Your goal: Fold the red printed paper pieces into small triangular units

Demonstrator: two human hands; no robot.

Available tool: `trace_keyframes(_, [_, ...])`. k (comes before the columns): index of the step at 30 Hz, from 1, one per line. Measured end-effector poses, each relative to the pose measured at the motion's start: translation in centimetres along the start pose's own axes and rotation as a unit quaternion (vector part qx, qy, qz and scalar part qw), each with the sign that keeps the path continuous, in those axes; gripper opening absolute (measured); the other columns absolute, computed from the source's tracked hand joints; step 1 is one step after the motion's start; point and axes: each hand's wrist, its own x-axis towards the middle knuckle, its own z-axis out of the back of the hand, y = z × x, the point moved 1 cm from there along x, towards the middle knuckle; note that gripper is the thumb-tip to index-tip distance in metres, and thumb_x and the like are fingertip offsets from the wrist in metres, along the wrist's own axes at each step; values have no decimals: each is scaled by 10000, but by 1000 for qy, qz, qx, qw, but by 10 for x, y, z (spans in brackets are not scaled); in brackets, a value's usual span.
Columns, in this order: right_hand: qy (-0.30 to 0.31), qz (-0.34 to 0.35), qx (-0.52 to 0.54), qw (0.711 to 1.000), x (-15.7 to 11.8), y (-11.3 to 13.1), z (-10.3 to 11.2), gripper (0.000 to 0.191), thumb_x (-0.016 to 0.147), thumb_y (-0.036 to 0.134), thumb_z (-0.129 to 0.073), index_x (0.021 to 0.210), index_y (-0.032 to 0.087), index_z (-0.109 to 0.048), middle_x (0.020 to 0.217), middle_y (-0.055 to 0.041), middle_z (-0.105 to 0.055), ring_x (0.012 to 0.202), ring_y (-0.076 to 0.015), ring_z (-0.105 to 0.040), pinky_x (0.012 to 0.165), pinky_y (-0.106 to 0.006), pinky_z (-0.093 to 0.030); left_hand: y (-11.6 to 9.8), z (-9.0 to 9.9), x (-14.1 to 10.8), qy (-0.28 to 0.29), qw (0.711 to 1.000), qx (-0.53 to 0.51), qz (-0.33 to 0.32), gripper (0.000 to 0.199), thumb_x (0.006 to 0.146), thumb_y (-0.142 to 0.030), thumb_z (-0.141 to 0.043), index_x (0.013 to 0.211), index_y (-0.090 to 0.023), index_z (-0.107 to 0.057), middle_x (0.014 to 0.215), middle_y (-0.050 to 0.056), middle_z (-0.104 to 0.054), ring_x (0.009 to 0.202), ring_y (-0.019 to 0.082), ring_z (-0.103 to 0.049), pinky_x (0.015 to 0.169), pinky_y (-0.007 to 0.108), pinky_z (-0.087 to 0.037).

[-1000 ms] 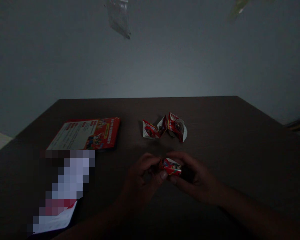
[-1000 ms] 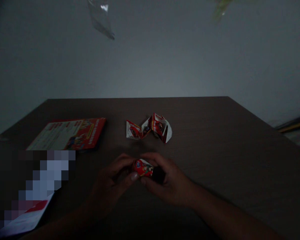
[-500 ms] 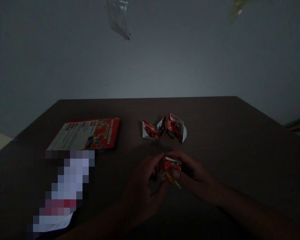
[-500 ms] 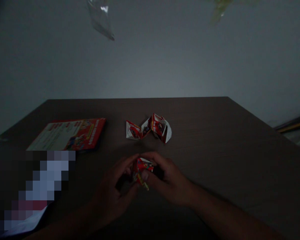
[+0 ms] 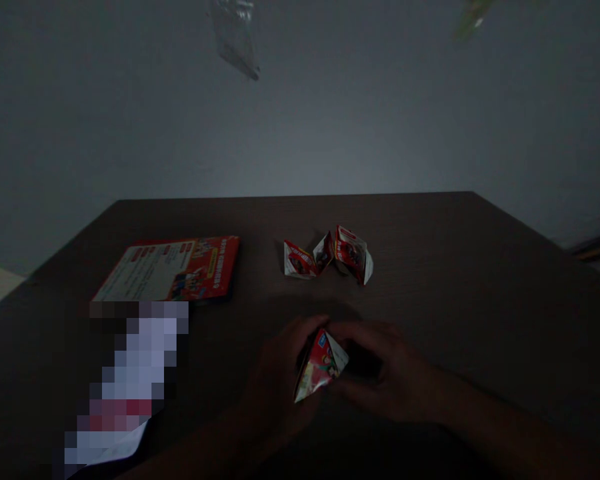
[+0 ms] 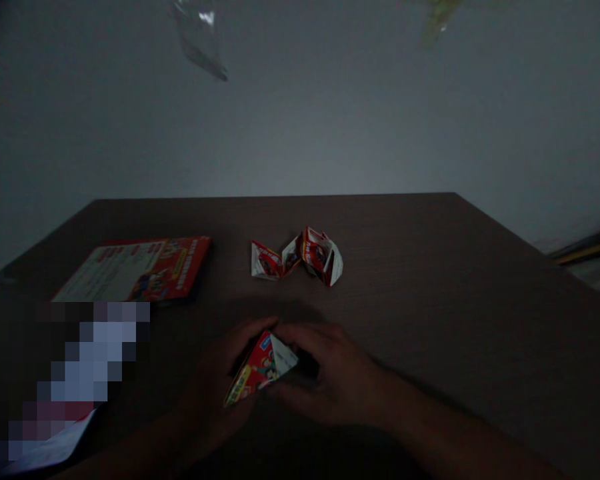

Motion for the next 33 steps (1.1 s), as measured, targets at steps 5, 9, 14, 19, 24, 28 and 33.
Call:
trace_keyframes(5, [-41, 58, -49, 996, 0, -4, 2, 326, 757, 130, -530, 1081, 174, -537, 852, -67, -676, 712, -176, -618, 639, -276, -474, -5, -6, -1, 20, 1000, -7, 5, 632, 747, -146, -609, 1312, -237, -341, 1136, 72, -627, 932, 193, -639, 777, 304, -532])
trace_keyframes(9, [-56, 63, -33, 996, -1, -10, 1, 232, 763, 144, -505, 986, 183, -556, 777, -51, -670, 653, -161, -606, 604, -262, -460, -14, -6, -4, 35, 999, 11, 1, 622, 751, -178, -608, 1312, -234, -345, 988, 53, -646, 732, 163, -623, 652, 289, -528])
trace_keyframes(14, [-58, 70, -60, 994, 0, -9, 1, 92, 808, 198, -503, 892, 188, -538, 679, -28, -627, 559, -136, -557, 535, -236, -407, -16, 1, -12, 32, 998, -22, -52, 697, 757, -184, -586, 1386, -225, -290, 1108, 99, -597, 876, 203, -596, 796, 369, -504])
trace_keyframes(19, [-36, 125, -109, 986, 2, -5, 4, 115, 865, 276, -454, 847, 189, -527, 607, -21, -576, 515, -139, -504, 504, -250, -348, -11, 4, -1, -33, 990, -139, -20, 288, 884, -168, -453, 1104, -237, -625, 852, 38, -650, 742, 157, -609, 667, 288, -506])
trace_keyframes(24, [-26, 131, -151, 979, -2, -8, 4, 141, 858, 301, -475, 880, 179, -543, 635, -44, -604, 566, -159, -542, 542, -268, -359, -15, 5, 12, -10, 968, -245, 55, 177, 850, -205, -556, 929, -178, -713, 762, 31, -629, 664, 132, -592, 577, 236, -470])
trace_keyframes(28, [-48, 144, -177, 973, -5, -9, 4, 182, 870, 322, -461, 902, 169, -554, 626, -40, -603, 540, -155, -525, 525, -271, -338, -16, 6, 14, 26, 955, -281, 90, 173, 849, -220, -561, 852, -159, -724, 692, 13, -579, 570, 99, -535, 521, 208, -416])
trace_keyframes(33, [-49, 151, -201, 967, -5, -6, 2, 209, 878, 311, -419, 862, 153, -556, 610, -40, -583, 523, -160, -504, 524, -279, -316, -15, 5, 14, 50, 934, -329, 133, 205, 845, -263, -568, 776, -146, -722, 678, 10, -552, 569, 91, -513, 522, 194, -398])
